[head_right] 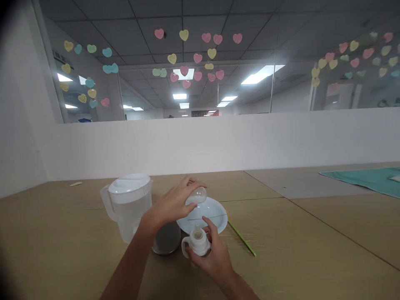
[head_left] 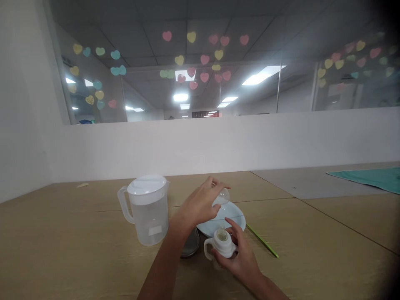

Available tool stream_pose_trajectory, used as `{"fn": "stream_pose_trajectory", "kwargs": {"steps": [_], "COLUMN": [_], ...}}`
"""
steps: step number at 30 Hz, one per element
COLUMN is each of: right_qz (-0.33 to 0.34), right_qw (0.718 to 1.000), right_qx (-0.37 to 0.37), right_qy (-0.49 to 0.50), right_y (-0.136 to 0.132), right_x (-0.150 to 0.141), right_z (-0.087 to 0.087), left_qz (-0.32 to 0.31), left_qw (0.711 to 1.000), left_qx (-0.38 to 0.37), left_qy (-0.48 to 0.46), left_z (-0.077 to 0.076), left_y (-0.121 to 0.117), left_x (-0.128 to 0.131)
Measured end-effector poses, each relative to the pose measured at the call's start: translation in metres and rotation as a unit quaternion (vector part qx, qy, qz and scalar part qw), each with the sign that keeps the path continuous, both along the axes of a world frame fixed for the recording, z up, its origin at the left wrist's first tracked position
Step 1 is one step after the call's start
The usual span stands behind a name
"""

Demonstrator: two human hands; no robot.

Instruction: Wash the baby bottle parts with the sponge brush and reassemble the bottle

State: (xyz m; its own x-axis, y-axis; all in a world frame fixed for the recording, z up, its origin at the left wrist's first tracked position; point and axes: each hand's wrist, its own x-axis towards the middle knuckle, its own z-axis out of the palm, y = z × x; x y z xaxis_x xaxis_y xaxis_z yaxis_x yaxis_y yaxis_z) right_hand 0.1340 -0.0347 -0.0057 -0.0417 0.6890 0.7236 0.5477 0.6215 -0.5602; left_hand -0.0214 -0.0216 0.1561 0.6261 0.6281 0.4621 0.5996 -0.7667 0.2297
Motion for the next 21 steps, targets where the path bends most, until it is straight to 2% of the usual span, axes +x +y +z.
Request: {"fn": "stream_pose_trajectory", "kwargs": {"steps": [3,6,10,13,16,21], "right_qz": [0.002,-0.004,-0.01,-0.013,-0.013,-0.014], "right_qw": [0.998,0.995,0.99,0.985,0.982,0.979], "right_qx": [0.037,0.066,0.096,0.129,0.145,0.16], "right_qy": [-0.042,-0.075,-0.099,-0.115,-0.122,-0.126], "right_y": [-0.002,-0.002,0.0,0.001,0.0,0.0], "right_x": [0.002,0.003,0.005,0.005,0.005,0.005], "right_z": [-0.003,-0.005,-0.006,-0.004,-0.002,0.001], "left_qz": [0.018,0.025,0.023,0.012,0.004,-0.024], "left_qw": [0.999,0.994,0.968,0.953,0.943,0.938], "left_qx": [-0.007,-0.043,-0.141,-0.176,-0.202,-0.235], "left_qy": [0.035,0.095,0.206,0.248,0.265,0.255], "left_z": [-0.006,-0.019,-0.044,-0.056,-0.058,-0.053], "left_y": [0.009,0.024,0.042,0.05,0.053,0.054], "left_x": [-0.002,0.005,0.022,0.031,0.031,0.022]}}
